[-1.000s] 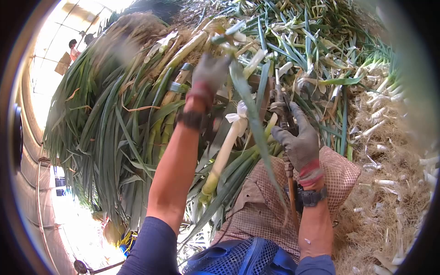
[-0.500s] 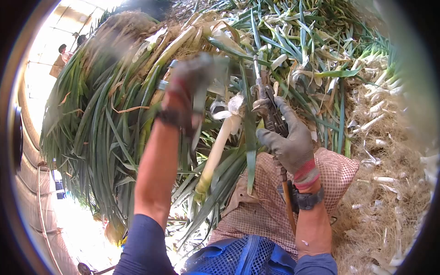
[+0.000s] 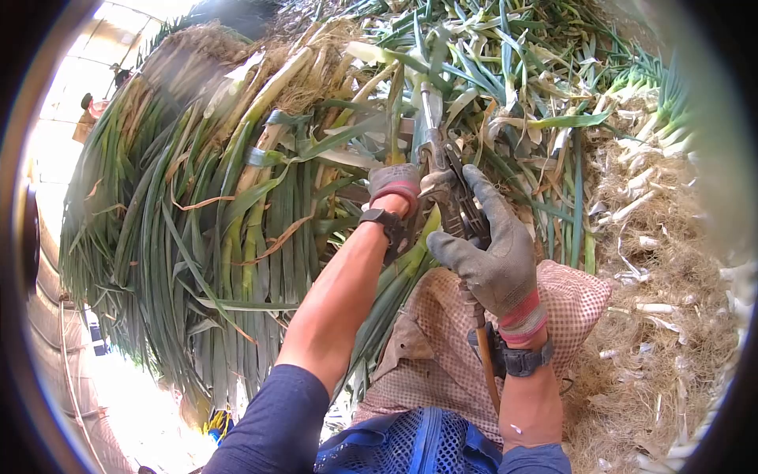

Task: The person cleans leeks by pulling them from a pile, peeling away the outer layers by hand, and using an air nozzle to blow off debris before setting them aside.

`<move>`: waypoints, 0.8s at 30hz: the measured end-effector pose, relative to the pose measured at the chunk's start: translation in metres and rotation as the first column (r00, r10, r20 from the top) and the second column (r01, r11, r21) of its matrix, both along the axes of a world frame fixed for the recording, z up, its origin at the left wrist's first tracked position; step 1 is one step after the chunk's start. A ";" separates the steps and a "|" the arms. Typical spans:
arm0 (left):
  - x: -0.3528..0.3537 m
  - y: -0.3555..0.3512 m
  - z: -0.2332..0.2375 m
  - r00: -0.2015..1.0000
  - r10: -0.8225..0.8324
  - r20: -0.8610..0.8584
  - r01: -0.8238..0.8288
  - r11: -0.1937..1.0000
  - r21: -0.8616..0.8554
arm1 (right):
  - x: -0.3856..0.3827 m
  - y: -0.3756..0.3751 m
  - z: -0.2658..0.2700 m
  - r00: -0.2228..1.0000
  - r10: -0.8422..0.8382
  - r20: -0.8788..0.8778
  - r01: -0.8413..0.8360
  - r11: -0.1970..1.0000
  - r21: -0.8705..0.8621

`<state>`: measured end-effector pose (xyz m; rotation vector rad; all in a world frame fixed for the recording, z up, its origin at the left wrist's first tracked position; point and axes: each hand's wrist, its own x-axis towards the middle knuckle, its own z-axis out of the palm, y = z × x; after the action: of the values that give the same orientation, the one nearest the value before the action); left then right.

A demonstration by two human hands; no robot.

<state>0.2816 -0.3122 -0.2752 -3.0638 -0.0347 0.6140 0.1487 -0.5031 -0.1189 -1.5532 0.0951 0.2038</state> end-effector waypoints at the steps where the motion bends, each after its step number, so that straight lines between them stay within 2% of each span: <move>1: 0.004 -0.002 -0.005 0.999 0.032 0.009 -0.031 0.999 -0.034 | 0.000 -0.001 0.002 1.000 -0.002 0.006 0.002 1.000 -0.027; 3: 0.011 -0.008 0.007 0.995 0.096 0.023 -0.093 0.990 -0.102 | -0.001 -0.007 0.002 0.998 0.006 -0.066 -0.001 0.998 0.070; 4: 0.017 -0.006 0.015 0.983 0.184 0.022 -0.170 0.943 -0.286 | -0.001 -0.009 0.003 0.995 0.017 -0.101 -0.005 0.993 0.119; 5: 0.026 -0.009 0.030 0.980 0.193 0.047 -0.164 0.920 -0.356 | 0.001 -0.009 0.004 0.998 0.003 -0.069 0.005 0.993 0.116; 6: 0.044 -0.002 0.019 0.970 0.225 0.092 -0.123 0.779 -0.615 | 0.001 -0.008 0.005 0.999 -0.009 -0.038 0.013 0.994 0.112; 7: 0.051 -0.002 0.057 0.964 -0.094 0.248 0.177 0.925 -0.337 | 0.000 -0.007 0.005 1.000 -0.018 -0.012 0.019 0.994 0.109; 8: 0.059 -0.002 0.097 0.838 -0.403 0.367 0.426 0.904 0.021 | -0.001 -0.007 0.004 0.999 -0.014 -0.031 0.018 0.991 0.134; 9: 0.073 0.017 0.094 0.684 -0.359 0.635 0.492 0.869 -0.040 | -0.001 -0.007 0.004 0.999 -0.012 -0.044 0.019 0.987 0.158; 10: 0.075 0.028 0.115 0.674 -0.261 0.691 0.565 0.785 -0.254 | 0.000 -0.007 0.004 0.998 -0.007 -0.055 0.017 0.983 0.181; 11: 0.085 0.044 0.104 0.936 0.053 0.348 0.283 0.475 -0.833 | 0.001 -0.006 0.002 0.999 -0.024 -0.022 0.027 0.984 0.175; 12: 0.089 0.054 0.106 0.946 0.300 -0.126 -0.099 -0.102 -0.990 | 0.000 -0.005 -0.002 0.999 -0.043 0.008 0.041 0.985 0.169; 13: 0.071 0.067 0.099 0.930 0.341 -0.134 -0.114 -0.078 -0.990 | 0.000 -0.005 -0.004 0.997 -0.064 0.039 0.057 0.985 0.163; 14: 0.047 0.074 0.106 0.913 0.381 -0.142 -0.131 -0.056 -0.990 | -0.002 -0.010 -0.001 0.999 -0.014 -0.033 0.021 0.979 0.205; 15: 0.011 0.080 0.106 0.904 0.425 -0.052 -0.081 0.051 -0.995 | -0.002 -0.013 -0.003 1.000 -0.027 -0.006 0.028 0.988 0.153; 17: -0.066 0.096 0.081 0.933 0.354 -0.064 -0.139 0.188 -0.972 | -0.001 -0.018 -0.010 0.997 -0.048 0.057 0.046 0.998 0.049; 18: -0.107 0.107 0.057 0.940 0.315 -0.132 -0.226 0.283 -0.932 | -0.001 -0.019 -0.017 0.989 -0.042 0.142 0.041 0.999 0.009; 19: -0.149 0.137 -0.005 0.929 0.363 -0.072 -0.277 0.554 -0.785 | -0.003 -0.018 -0.014 0.994 -0.030 0.104 0.026 0.999 0.044; 21: -0.226 0.118 0.030 0.826 0.508 -0.243 -0.517 0.515 -0.683 | -0.007 -0.015 -0.005 0.999 0.001 0.032 -0.004 0.994 0.110; 22: -0.248 0.112 0.029 0.822 0.538 -0.185 -0.515 0.565 -0.645 | -0.009 -0.011 -0.014 0.997 -0.002 0.079 -0.001 0.999 0.042; 24: -0.279 0.099 0.026 0.802 0.595 -0.050 -0.520 0.655 -0.548 | -0.017 -0.001 -0.014 0.995 0.082 0.061 -0.086 0.994 0.068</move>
<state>0.0031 -0.2131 -0.2494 -3.6338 -1.0360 0.4754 0.1317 -0.5037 -0.1325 -1.4930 -0.0229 0.2263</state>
